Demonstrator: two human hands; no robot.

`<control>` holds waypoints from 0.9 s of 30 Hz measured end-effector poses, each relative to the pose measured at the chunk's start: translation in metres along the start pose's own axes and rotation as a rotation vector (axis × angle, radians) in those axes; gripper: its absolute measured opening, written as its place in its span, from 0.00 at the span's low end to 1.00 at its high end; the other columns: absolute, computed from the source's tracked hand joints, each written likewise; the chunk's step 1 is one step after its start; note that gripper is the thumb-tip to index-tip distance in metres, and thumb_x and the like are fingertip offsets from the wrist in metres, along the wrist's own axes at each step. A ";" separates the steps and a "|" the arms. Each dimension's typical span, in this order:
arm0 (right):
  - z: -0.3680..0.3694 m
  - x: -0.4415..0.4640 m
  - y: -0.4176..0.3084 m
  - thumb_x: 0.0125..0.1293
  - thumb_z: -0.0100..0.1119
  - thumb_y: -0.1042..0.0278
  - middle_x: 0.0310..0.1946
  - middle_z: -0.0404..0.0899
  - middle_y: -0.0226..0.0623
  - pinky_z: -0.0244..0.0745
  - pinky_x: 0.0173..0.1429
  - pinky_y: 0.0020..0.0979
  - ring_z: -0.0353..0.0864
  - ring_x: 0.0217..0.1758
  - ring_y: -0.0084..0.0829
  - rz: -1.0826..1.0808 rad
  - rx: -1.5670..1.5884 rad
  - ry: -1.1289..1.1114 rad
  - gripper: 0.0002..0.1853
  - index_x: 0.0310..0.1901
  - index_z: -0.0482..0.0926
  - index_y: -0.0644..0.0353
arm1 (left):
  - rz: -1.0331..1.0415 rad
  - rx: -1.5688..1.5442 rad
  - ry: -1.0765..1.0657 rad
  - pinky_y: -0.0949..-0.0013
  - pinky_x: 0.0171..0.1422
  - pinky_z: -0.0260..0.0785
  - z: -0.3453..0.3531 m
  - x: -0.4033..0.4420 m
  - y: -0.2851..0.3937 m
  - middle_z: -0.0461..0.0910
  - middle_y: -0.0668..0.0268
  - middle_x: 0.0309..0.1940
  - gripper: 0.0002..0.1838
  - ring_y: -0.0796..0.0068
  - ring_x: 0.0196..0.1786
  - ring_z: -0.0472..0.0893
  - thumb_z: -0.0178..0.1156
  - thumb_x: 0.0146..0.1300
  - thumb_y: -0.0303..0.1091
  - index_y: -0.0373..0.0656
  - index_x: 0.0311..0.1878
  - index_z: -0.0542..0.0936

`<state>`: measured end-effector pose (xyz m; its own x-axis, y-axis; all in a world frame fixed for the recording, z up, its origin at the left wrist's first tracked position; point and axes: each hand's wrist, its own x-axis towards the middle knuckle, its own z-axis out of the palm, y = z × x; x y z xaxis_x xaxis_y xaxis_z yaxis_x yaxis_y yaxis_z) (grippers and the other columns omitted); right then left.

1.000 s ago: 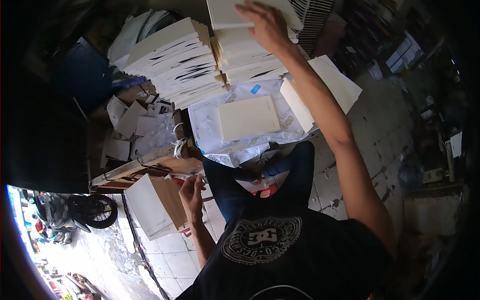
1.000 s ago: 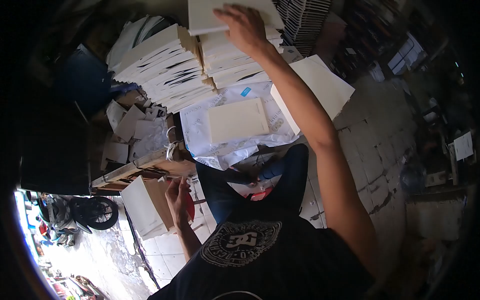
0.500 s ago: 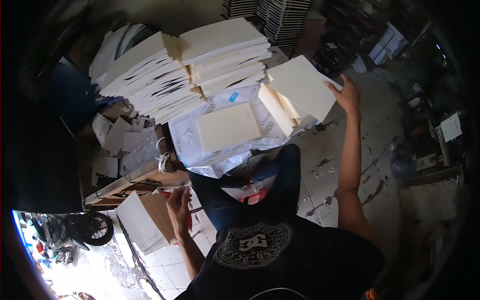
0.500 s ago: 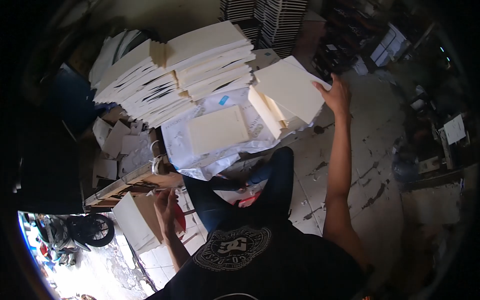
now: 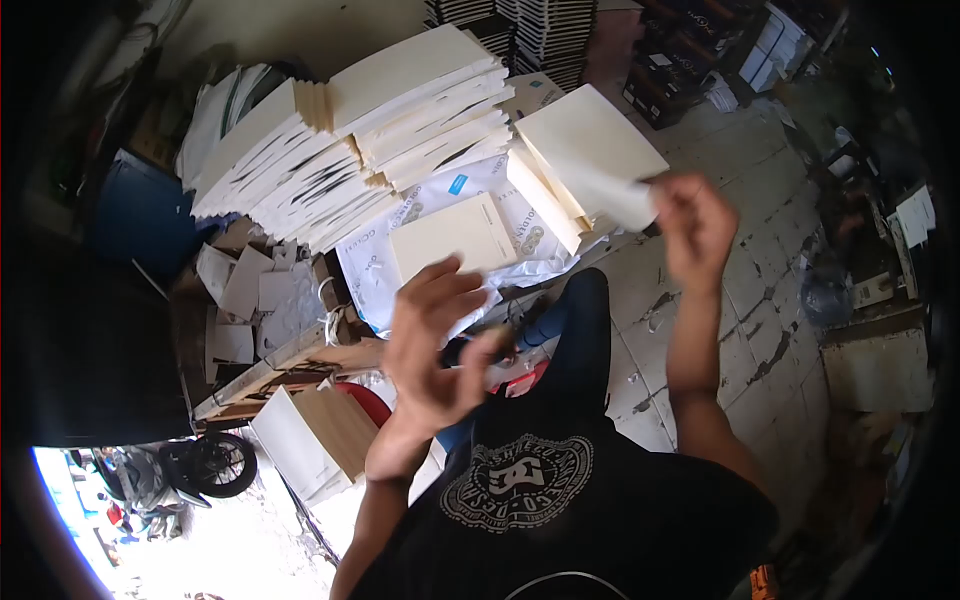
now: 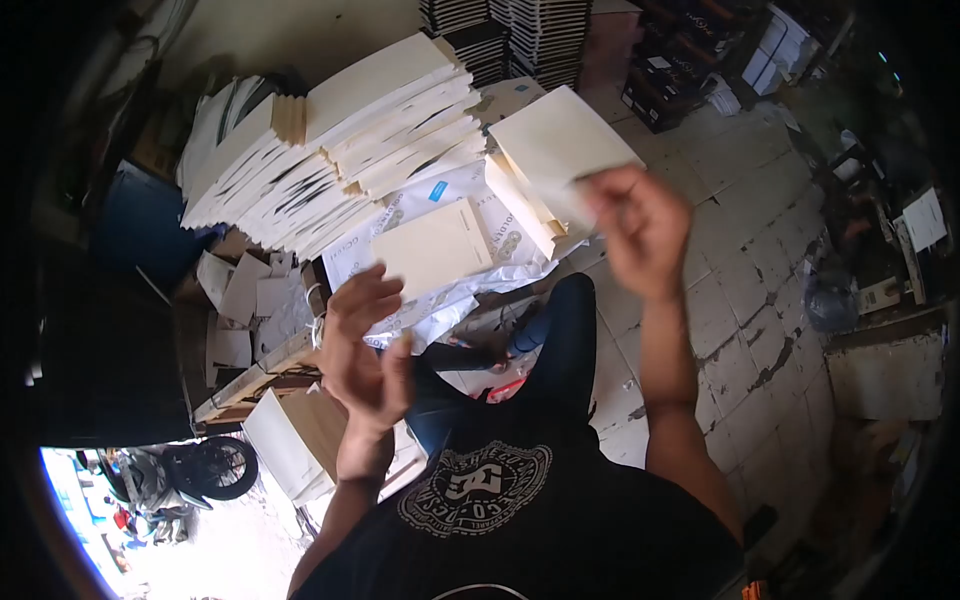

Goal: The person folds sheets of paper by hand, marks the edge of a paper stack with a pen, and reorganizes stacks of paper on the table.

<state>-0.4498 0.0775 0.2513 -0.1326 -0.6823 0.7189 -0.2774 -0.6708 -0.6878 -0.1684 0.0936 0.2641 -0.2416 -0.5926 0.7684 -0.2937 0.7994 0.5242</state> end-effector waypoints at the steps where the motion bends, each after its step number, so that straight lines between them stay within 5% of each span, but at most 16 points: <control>1: 0.015 -0.009 -0.012 0.71 0.57 0.78 0.33 0.82 0.35 0.73 0.39 0.22 0.78 0.36 0.18 -0.082 -0.023 -0.083 0.05 0.40 0.80 0.70 | 0.124 0.057 0.002 0.54 0.58 0.72 0.009 0.007 0.004 0.82 0.52 0.48 0.16 0.46 0.58 0.78 0.71 0.53 0.29 0.35 0.46 0.82; 6: 0.076 -0.073 -0.006 0.71 0.58 0.76 0.36 0.83 0.35 0.72 0.40 0.20 0.77 0.38 0.16 0.400 0.158 -0.009 0.07 0.43 0.80 0.73 | 0.035 0.151 -0.057 0.63 0.42 0.63 0.054 -0.015 -0.041 0.81 0.63 0.35 0.20 0.64 0.35 0.77 0.70 0.50 0.23 0.42 0.49 0.82; 9: 0.105 -0.118 0.013 0.71 0.59 0.74 0.37 0.84 0.34 0.74 0.43 0.20 0.77 0.39 0.15 0.662 0.221 -0.093 0.12 0.51 0.80 0.72 | -0.190 0.184 -0.098 0.63 0.43 0.64 0.051 -0.074 -0.071 0.79 0.63 0.32 0.17 0.63 0.34 0.77 0.67 0.53 0.20 0.42 0.48 0.83; 15: 0.153 -0.167 0.026 0.70 0.57 0.77 0.33 0.84 0.33 0.73 0.36 0.20 0.79 0.35 0.14 0.681 0.155 -0.262 0.06 0.45 0.79 0.70 | -0.466 0.167 0.057 0.62 0.46 0.68 0.043 -0.158 -0.068 0.82 0.56 0.37 0.16 0.57 0.39 0.81 0.64 0.57 0.19 0.38 0.50 0.81; 21: 0.172 -0.156 0.030 0.70 0.56 0.79 0.29 0.80 0.28 0.70 0.39 0.18 0.76 0.35 0.13 0.738 0.316 -0.364 0.01 0.39 0.77 0.67 | -0.499 0.153 0.058 0.62 0.45 0.65 0.028 -0.160 -0.077 0.82 0.61 0.35 0.16 0.62 0.38 0.80 0.70 0.56 0.27 0.39 0.48 0.81; 25: 0.157 -0.150 0.031 0.68 0.62 0.75 0.32 0.81 0.28 0.71 0.40 0.19 0.76 0.35 0.14 0.814 0.166 -0.357 0.05 0.38 0.81 0.68 | -0.249 0.132 0.138 0.60 0.46 0.73 0.018 -0.141 -0.100 0.77 0.56 0.42 0.13 0.57 0.43 0.80 0.73 0.50 0.23 0.42 0.39 0.83; 27: 0.131 -0.141 0.035 0.68 0.64 0.72 0.30 0.80 0.25 0.69 0.36 0.19 0.74 0.33 0.14 0.528 -0.057 -0.250 0.07 0.39 0.84 0.68 | -0.170 0.171 0.176 0.60 0.46 0.73 -0.001 -0.133 -0.122 0.78 0.56 0.39 0.12 0.57 0.43 0.80 0.74 0.47 0.22 0.42 0.36 0.84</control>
<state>-0.3161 0.1122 0.1122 -0.0400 -0.9723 0.2303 -0.2870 -0.2096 -0.9347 -0.0999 0.0750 0.0989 -0.0156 -0.6780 0.7349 -0.4713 0.6532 0.5926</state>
